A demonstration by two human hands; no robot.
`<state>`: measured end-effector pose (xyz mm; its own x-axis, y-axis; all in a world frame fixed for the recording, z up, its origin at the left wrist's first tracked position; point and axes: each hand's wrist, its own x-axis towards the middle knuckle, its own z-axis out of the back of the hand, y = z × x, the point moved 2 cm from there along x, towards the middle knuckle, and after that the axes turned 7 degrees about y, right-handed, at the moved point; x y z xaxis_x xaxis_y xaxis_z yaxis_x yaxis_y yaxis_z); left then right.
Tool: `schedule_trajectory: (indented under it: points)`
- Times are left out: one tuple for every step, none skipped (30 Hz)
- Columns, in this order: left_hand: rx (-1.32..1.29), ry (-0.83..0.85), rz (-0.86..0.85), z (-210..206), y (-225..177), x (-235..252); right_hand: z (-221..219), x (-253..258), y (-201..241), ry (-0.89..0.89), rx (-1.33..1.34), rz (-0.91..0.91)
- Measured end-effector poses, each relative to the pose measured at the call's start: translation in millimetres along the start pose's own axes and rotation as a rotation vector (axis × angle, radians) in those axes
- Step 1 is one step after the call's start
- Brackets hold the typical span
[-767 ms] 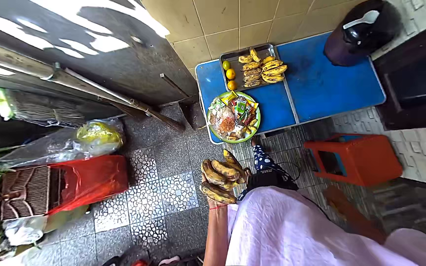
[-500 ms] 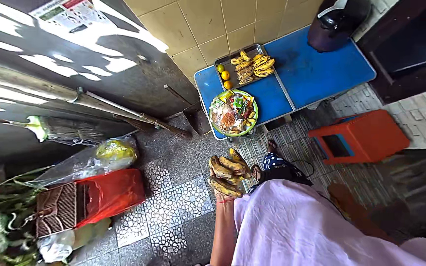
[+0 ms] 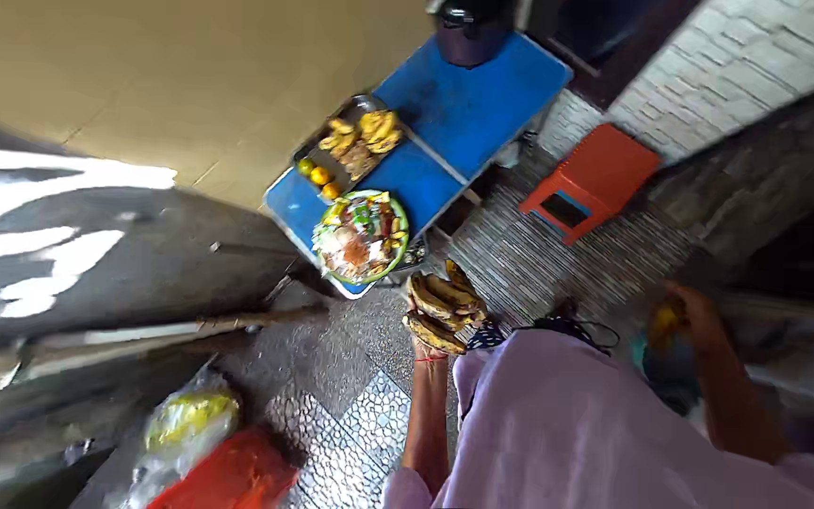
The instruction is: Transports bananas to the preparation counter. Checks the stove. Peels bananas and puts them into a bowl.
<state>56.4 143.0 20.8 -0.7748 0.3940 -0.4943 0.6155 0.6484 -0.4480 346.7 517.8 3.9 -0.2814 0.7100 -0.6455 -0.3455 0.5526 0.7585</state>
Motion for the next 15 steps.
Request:
schedule_trajectory:
  points:
    - [0.098, -0.03, 0.02, -3.4, 14.3, -4.0, 8.6, -4.3, 14.9, 0.003, 0.153, 0.012]
    - [0.163, -0.016, 0.044, -9.8, 27.6, -6.5, 19.5, -7.2, 28.6, 0.004, 0.28, 0.027]
    - [0.192, -0.026, 0.089, -27.6, 38.1, -10.6, 32.1, -8.8, 38.8, 0.008, 0.38, 0.048]
    - [0.219, -0.159, 0.157, -66.6, 48.7, -14.5, 45.8, -9.5, 46.4, 0.035, 0.441, 0.072]
    - [0.226, -0.293, 0.219, -114.6, 60.6, -20.0, 59.2, -9.0, 54.2, 0.06, 0.492, 0.089]
    - [0.308, -0.401, 0.222, -150.7, 81.0, -22.0, 73.4, -3.2, 62.2, 0.065, 0.537, 0.108]
    - [0.361, -0.326, 0.174, -163.4, 103.1, -28.5, 88.6, 1.7, 70.0, 0.082, 0.568, 0.123]
    - [0.384, 0.035, 0.101, -147.6, 122.9, -37.5, 105.1, 6.8, 76.5, 0.102, 0.582, 0.137]
    - [0.504, 0.496, -0.039, -116.7, 145.7, -32.4, 122.5, 11.4, 81.8, 0.131, 0.585, 0.153]
    - [0.582, 0.575, -0.025, -123.5, 162.4, -40.3, 139.5, 14.7, 85.4, 0.154, 0.589, 0.166]
    - [0.536, 0.282, 0.102, -160.8, 179.8, -57.0, 156.1, 17.0, 88.5, 0.167, 0.598, 0.175]
    - [0.494, -0.035, 0.216, -197.4, 198.6, -61.8, 173.0, 20.0, 91.4, 0.178, 0.608, 0.18]
    - [0.457, -0.162, 0.249, -207.8, 218.9, -57.7, 189.8, 22.9, 93.0, 0.196, 0.628, 0.184]
    - [0.422, -0.046, 0.205, -189.0, 239.0, -50.2, 206.6, 26.1, 93.2, 0.217, 0.648, 0.193]
    - [0.453, 0.269, 0.111, -148.0, 258.9, -34.8, 223.0, 29.1, 93.8, 0.232, 0.672, 0.199]
